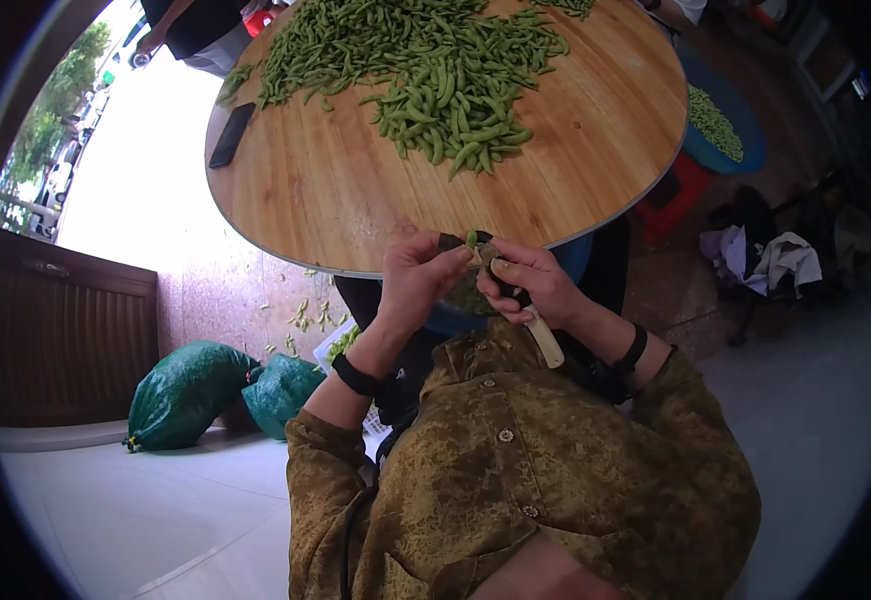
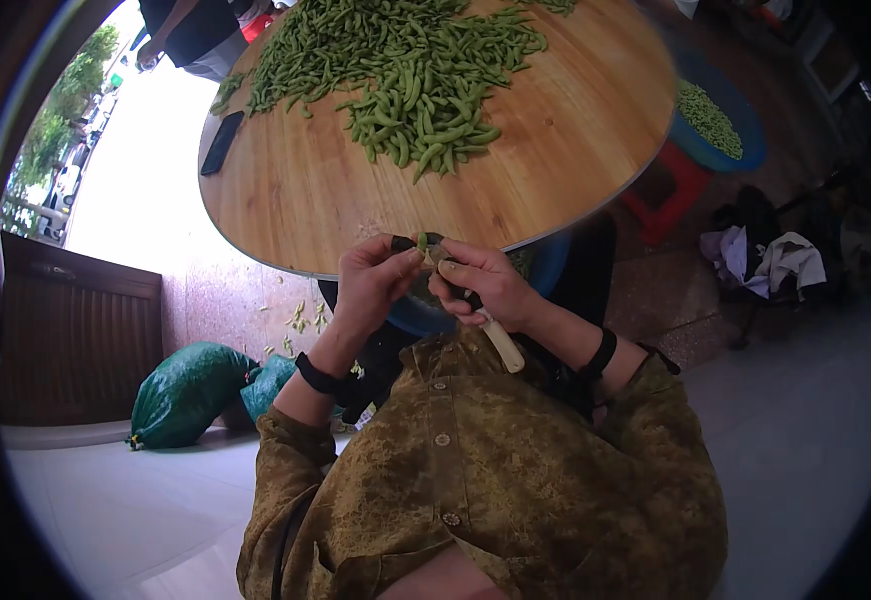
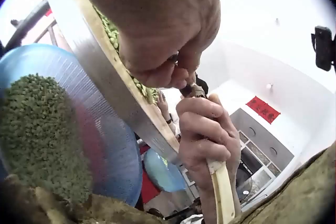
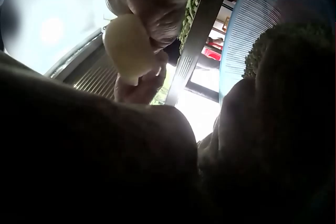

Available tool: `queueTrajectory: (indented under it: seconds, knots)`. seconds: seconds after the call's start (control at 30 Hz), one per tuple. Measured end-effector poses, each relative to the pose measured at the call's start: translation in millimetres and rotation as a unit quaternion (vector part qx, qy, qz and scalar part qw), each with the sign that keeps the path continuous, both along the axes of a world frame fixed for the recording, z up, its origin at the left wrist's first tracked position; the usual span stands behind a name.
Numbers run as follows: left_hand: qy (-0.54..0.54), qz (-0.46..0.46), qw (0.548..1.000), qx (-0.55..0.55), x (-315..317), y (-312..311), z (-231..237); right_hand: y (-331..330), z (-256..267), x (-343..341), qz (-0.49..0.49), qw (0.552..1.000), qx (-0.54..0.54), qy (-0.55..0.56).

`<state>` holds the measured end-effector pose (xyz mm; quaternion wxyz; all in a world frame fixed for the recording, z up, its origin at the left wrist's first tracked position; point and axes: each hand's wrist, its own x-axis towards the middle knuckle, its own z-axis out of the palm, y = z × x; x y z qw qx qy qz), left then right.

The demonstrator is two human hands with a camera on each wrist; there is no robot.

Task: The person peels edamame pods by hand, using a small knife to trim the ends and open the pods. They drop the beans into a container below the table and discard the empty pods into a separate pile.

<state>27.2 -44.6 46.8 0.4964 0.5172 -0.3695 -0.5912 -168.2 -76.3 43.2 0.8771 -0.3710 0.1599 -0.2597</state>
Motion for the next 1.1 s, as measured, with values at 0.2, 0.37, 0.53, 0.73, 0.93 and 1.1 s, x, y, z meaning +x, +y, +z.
queueTrajectory:
  seconds: [0.2,0.37,0.53,0.73,0.93,1.1]
  knots:
    - [0.017,0.004,0.999,-0.052,-1,4,-8,5,6,3,-0.026,0.999,-0.004,0.034]
    - [0.106,-0.039,0.994,0.001,3,3,-2,4,7,2,-0.033,0.999,-0.012,0.039]
    - [0.261,-0.100,0.960,-0.019,3,-3,-13,-1,13,-3,0.009,0.998,0.067,-0.009]
    - [0.350,-0.131,0.927,0.036,-2,-5,-18,-5,-7,-6,0.050,0.978,0.179,-0.094]
    - [-0.269,-0.040,0.939,-0.213,-9,4,6,-5,-8,-5,0.016,0.965,0.250,-0.075]
    - [-0.533,-0.001,0.755,-0.383,-14,14,13,0,-6,-1,0.050,0.952,0.276,-0.121]
